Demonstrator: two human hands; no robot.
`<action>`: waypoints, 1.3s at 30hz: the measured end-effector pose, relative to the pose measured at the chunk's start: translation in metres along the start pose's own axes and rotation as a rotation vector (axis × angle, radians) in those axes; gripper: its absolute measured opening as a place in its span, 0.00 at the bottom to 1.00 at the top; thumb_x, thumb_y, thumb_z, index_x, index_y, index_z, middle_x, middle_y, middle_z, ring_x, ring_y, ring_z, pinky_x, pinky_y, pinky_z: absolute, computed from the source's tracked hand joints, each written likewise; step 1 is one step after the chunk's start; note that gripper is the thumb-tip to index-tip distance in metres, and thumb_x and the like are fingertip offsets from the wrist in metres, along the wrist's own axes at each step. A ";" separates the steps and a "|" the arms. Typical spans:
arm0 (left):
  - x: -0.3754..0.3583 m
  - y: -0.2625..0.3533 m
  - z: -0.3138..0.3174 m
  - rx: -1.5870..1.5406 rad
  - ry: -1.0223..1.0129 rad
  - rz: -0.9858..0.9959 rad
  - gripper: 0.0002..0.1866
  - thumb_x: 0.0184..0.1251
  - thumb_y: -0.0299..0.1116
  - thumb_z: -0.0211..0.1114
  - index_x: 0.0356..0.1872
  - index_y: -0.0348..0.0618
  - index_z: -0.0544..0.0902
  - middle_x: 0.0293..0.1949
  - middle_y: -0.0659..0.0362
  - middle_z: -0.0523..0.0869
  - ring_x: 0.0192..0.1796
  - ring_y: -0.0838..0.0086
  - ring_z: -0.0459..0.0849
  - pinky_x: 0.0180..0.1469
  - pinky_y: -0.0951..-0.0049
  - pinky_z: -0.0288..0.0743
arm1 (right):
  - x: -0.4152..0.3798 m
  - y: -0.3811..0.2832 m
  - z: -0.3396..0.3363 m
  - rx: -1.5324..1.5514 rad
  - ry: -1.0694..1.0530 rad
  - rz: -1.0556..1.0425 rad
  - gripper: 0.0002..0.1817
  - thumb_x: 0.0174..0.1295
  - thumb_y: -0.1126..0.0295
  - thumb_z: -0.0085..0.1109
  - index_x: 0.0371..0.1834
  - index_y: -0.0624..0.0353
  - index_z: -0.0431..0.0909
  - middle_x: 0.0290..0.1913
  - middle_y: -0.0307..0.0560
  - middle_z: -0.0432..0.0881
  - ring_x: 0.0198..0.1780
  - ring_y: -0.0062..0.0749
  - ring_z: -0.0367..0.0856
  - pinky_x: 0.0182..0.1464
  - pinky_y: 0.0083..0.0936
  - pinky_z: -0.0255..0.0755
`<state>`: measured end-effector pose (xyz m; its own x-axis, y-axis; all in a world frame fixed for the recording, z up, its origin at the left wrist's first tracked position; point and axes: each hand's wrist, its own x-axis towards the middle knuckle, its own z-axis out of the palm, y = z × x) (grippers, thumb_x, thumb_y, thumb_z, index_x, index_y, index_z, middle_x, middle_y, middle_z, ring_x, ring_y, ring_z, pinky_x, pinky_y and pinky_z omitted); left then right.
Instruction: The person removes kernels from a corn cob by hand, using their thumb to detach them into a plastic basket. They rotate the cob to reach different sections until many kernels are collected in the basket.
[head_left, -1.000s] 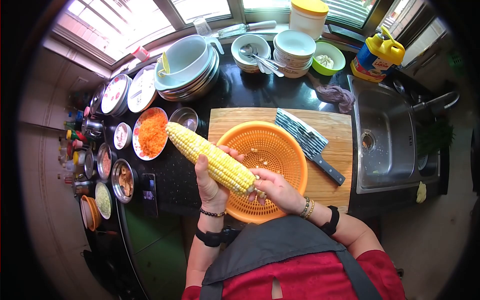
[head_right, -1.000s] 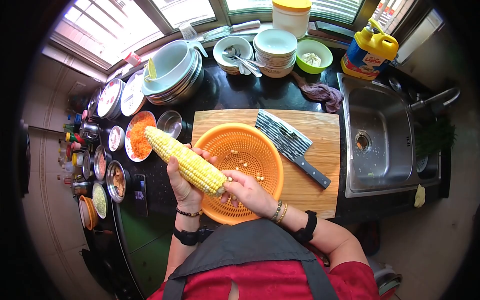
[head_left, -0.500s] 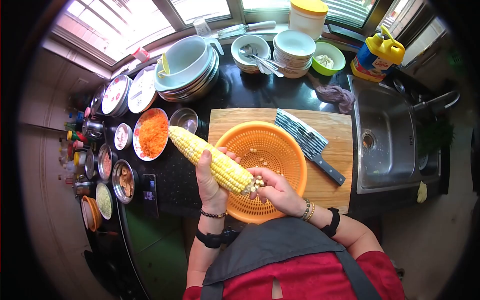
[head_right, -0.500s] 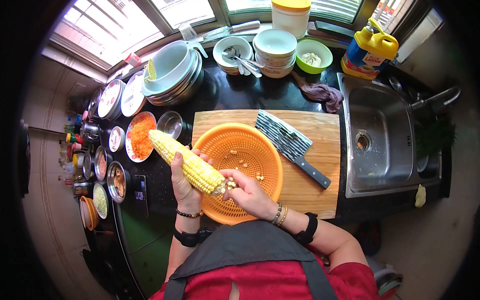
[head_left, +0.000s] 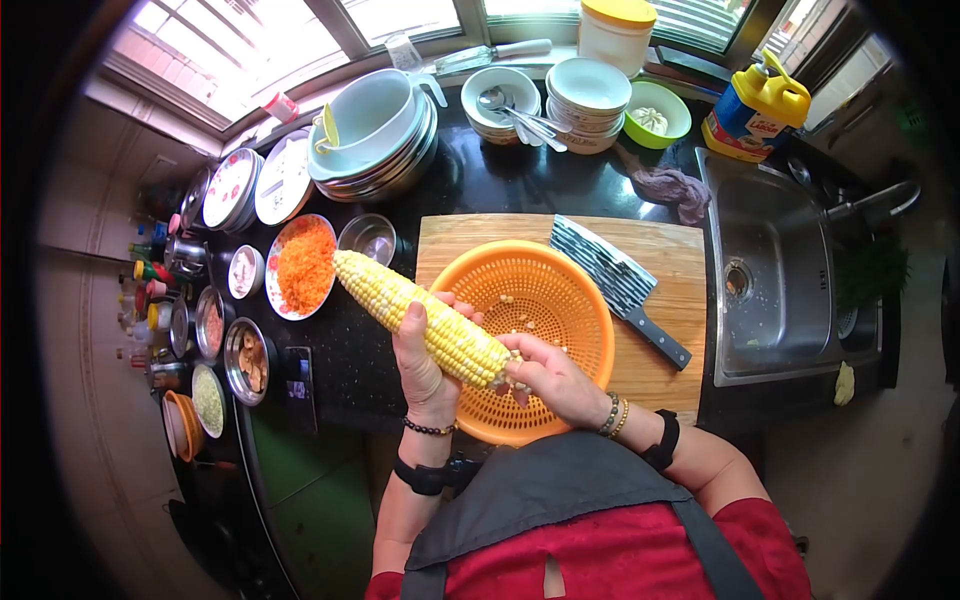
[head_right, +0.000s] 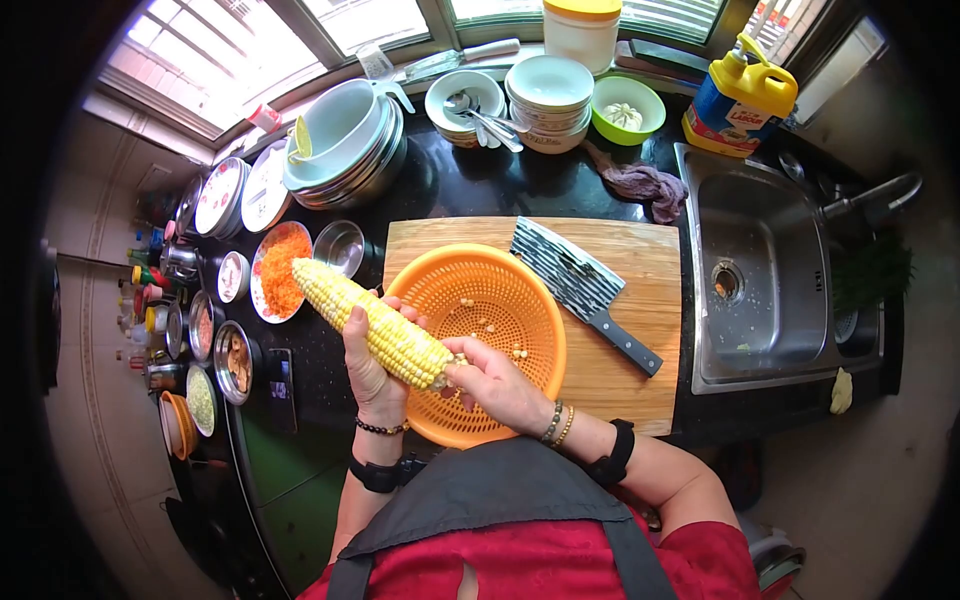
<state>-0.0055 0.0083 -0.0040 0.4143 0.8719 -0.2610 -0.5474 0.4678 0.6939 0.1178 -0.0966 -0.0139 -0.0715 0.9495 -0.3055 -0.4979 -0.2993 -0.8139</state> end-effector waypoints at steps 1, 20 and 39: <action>0.000 0.000 0.000 0.006 -0.003 -0.003 0.24 0.59 0.44 0.63 0.49 0.42 0.66 0.37 0.54 0.78 0.39 0.66 0.79 0.45 0.61 0.77 | 0.000 0.000 0.000 -0.004 -0.003 0.001 0.19 0.66 0.67 0.44 0.58 0.63 0.65 0.41 0.41 0.77 0.36 0.17 0.75 0.32 0.14 0.69; 0.000 0.003 0.003 -0.061 0.051 0.038 0.22 0.59 0.45 0.62 0.47 0.41 0.68 0.36 0.55 0.78 0.37 0.68 0.79 0.44 0.62 0.77 | 0.000 0.001 0.002 0.010 -0.030 -0.068 0.22 0.68 0.64 0.48 0.61 0.63 0.63 0.43 0.42 0.77 0.36 0.14 0.75 0.32 0.12 0.71; 0.000 0.004 -0.002 -0.077 0.040 0.066 0.23 0.58 0.44 0.63 0.47 0.40 0.68 0.36 0.54 0.78 0.37 0.66 0.78 0.44 0.63 0.76 | 0.003 0.015 -0.006 0.084 -0.067 -0.119 0.19 0.65 0.74 0.49 0.59 0.65 0.64 0.47 0.43 0.77 0.46 0.21 0.77 0.47 0.18 0.74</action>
<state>-0.0088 0.0104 -0.0022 0.3474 0.9054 -0.2439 -0.6272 0.4177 0.6574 0.1155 -0.0990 -0.0294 -0.0636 0.9828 -0.1732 -0.5767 -0.1779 -0.7974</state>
